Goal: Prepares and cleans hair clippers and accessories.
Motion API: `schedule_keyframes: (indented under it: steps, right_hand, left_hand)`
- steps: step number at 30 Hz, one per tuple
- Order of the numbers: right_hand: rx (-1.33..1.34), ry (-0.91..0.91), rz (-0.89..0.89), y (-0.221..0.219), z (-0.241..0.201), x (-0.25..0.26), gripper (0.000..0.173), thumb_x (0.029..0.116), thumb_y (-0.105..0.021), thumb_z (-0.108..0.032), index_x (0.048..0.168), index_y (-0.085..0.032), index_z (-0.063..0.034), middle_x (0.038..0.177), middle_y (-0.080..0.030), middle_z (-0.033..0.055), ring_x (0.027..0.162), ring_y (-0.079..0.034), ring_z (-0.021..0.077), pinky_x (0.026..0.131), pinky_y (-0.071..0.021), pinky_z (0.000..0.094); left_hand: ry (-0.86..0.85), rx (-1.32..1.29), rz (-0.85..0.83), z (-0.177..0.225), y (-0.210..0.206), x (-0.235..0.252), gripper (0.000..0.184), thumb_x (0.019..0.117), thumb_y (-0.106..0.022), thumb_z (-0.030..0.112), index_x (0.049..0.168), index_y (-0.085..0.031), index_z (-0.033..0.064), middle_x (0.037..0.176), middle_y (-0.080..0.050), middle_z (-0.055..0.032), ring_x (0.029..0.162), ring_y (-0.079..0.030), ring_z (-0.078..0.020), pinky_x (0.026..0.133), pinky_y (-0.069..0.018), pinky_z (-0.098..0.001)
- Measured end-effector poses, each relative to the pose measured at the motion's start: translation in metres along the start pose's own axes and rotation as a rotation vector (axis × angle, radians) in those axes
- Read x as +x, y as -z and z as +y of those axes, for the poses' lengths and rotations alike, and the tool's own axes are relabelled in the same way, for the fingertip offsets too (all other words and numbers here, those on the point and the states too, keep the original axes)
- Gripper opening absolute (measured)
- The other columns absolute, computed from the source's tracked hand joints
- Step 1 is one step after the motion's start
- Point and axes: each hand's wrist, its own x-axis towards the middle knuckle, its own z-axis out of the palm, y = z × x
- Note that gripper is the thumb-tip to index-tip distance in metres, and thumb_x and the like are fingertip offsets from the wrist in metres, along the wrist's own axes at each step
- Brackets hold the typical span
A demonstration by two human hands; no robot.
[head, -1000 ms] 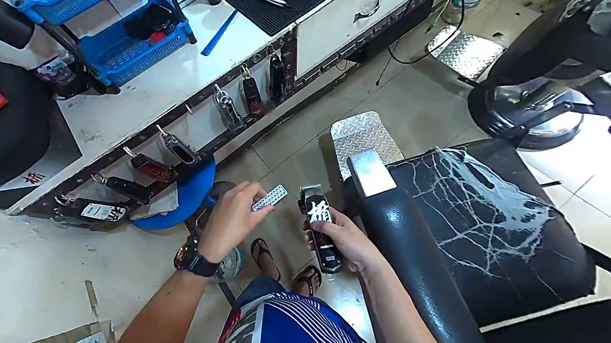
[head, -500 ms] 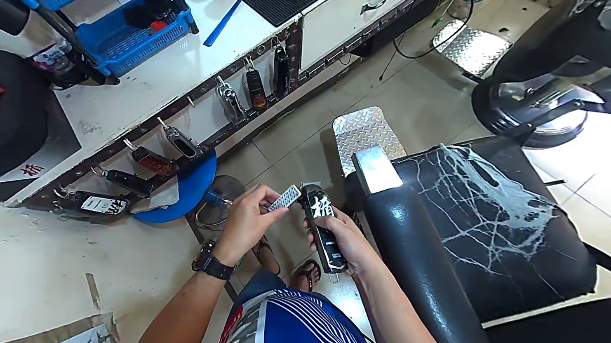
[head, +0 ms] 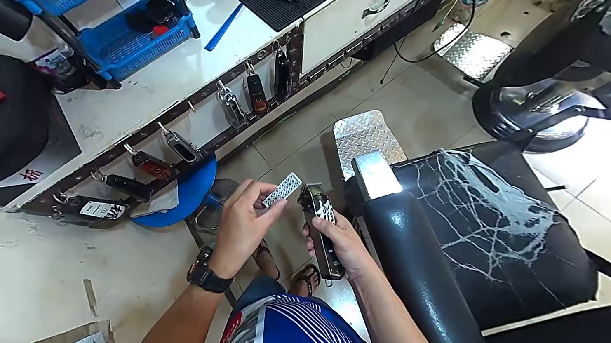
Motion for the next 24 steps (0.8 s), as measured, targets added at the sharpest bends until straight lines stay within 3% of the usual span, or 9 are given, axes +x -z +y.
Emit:
schedule_keyframes:
  steps: [3, 7, 11, 19, 24]
  right_hand:
    - [-0.053, 0.003, 0.014, 0.000, -0.007, 0.000, 0.034, 0.0957, -0.062, -0.021, 0.122, -0.052, -0.0012, 0.084, -0.069, 0.0106, 0.063, -0.069, 0.0174, 0.060, -0.0617, 0.0290]
    - [-0.101, -0.028, 0.076, -0.005, -0.012, -0.001, 0.033, 0.0966, -0.062, -0.017, 0.124, -0.052, -0.0013, 0.085, -0.069, 0.0118, 0.063, -0.069, 0.0185, 0.059, -0.0619, 0.0296]
    - [-0.129, -0.055, 0.089, -0.011, -0.017, -0.005, 0.037, 0.0965, -0.064, -0.017, 0.127, -0.051, -0.0020, 0.086, -0.068, 0.0111, 0.063, -0.069, 0.0183, 0.059, -0.0621, 0.0299]
    - [-0.180, -0.108, 0.137, -0.023, -0.022, -0.003, 0.039, 0.0978, -0.066, -0.018, 0.130, -0.050, -0.0040, 0.088, -0.067, 0.0112, 0.064, -0.069, 0.0189, 0.061, -0.0627, 0.0308]
    - [-0.197, -0.134, 0.161, -0.021, -0.023, -0.003, 0.042, 0.0979, -0.068, -0.020, 0.132, -0.049, -0.0055, 0.089, -0.068, 0.0117, 0.065, -0.070, 0.0188, 0.061, -0.0626, 0.0309]
  left_hand:
    - [-0.011, 0.026, -0.112, -0.004, 0.003, 0.001, 0.024, 0.0891, -0.081, 0.026, 0.107, -0.074, 0.0120, 0.102, -0.070, -0.0010, 0.086, -0.069, -0.0081, 0.076, -0.0622, -0.0272]
    - [-0.038, 0.080, -0.035, -0.010, 0.007, 0.006, 0.024, 0.0903, -0.080, 0.024, 0.109, -0.073, 0.0109, 0.104, -0.069, -0.0014, 0.088, -0.069, -0.0083, 0.078, -0.0623, -0.0284]
    - [-0.063, -0.015, -0.108, -0.017, 0.002, 0.003, 0.024, 0.0889, -0.081, 0.023, 0.108, -0.074, 0.0090, 0.105, -0.072, -0.0016, 0.092, -0.071, -0.0090, 0.083, -0.0633, -0.0274]
    - [-0.084, 0.105, 0.016, -0.001, -0.008, 0.022, 0.026, 0.0887, -0.081, 0.023, 0.110, -0.073, 0.0104, 0.106, -0.069, -0.0017, 0.090, -0.069, -0.0084, 0.079, -0.0620, -0.0282]
    - [-0.098, 0.169, -0.082, 0.002, 0.002, 0.020, 0.026, 0.0885, -0.081, 0.027, 0.109, -0.075, 0.0114, 0.102, -0.069, -0.0009, 0.087, -0.069, -0.0068, 0.078, -0.0611, -0.0259]
